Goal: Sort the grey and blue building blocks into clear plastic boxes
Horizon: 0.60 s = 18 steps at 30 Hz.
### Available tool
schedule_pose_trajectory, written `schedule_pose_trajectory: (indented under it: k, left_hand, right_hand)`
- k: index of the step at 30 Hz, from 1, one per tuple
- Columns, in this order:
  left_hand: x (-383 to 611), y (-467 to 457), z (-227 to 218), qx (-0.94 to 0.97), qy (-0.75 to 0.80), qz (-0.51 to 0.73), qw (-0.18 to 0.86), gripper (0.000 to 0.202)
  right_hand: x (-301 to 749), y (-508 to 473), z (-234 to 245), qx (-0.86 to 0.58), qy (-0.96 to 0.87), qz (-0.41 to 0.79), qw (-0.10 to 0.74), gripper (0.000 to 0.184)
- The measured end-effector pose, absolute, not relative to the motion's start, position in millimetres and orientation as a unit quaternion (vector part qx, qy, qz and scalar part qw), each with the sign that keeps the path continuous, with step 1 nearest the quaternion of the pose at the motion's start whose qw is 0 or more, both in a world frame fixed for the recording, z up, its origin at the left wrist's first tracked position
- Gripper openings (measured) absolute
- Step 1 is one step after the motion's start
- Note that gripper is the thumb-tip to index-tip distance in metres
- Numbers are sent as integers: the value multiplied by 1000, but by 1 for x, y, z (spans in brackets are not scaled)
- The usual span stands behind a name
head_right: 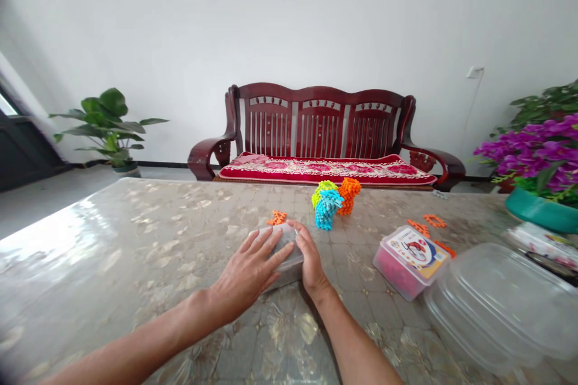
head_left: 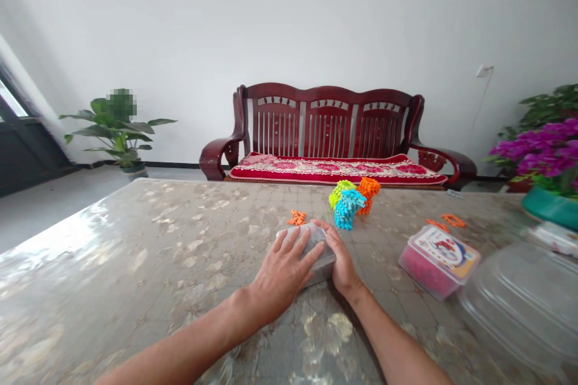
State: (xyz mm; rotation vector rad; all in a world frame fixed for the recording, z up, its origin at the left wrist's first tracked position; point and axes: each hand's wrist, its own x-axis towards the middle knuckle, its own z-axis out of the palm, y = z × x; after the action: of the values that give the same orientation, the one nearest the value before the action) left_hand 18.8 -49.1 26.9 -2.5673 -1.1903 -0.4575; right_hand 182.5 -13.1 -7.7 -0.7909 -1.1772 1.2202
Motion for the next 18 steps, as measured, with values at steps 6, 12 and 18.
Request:
schedule_pose_trajectory:
  k: [6, 12, 18]
  left_hand:
    - [22, -52, 26, -887, -414, -153, 136, 52]
    - [13, -43, 28, -898, -400, -161, 87, 59]
    - [-9, -21, 28, -914, -356, -193, 0, 55]
  right_hand:
    - [181, -12, -10, -334, -510, 519, 600, 38]
    - [181, -11, -14, -359, -530, 469, 608, 38]
    - [184, -12, -14, -368, -595, 406, 588, 46]
